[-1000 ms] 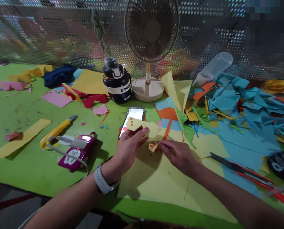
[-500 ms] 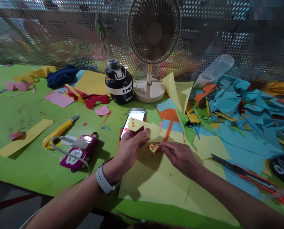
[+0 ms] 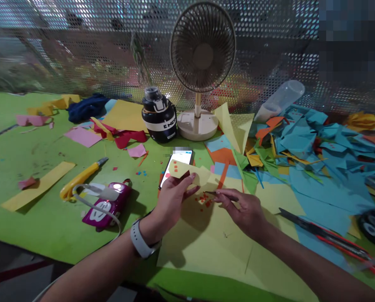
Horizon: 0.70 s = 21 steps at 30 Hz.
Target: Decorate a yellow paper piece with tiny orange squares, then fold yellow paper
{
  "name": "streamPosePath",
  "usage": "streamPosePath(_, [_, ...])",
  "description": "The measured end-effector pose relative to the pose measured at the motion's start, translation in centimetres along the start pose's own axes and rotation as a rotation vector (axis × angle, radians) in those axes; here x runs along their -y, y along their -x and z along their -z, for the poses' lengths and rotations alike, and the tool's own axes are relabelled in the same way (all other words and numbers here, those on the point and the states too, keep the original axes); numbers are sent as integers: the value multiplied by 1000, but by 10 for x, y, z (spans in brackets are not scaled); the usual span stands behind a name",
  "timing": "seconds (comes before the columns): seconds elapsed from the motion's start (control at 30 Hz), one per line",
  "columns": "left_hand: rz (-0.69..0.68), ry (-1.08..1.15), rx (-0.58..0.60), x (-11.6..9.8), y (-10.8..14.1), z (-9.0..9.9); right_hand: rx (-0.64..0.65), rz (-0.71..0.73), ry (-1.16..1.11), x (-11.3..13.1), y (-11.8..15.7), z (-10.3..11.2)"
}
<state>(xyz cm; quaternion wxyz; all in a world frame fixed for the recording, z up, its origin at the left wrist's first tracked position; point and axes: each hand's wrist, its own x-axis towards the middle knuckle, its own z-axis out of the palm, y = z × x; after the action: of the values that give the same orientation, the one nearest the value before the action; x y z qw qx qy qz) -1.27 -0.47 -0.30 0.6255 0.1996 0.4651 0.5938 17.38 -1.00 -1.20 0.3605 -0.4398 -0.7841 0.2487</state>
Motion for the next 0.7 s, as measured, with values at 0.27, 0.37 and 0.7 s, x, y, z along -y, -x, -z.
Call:
streamPosePath(0.27, [96, -14, 10, 5, 8, -4, -112, 27, -12, 17, -1, 21])
streamPosePath(0.37, [175, -55, 41, 8, 16, -8, -140, 35, -3, 20, -4, 25])
streamPosePath(0.7, [208, -70, 119, 13, 29, -12, -136, 163, 120, 16, -6, 24])
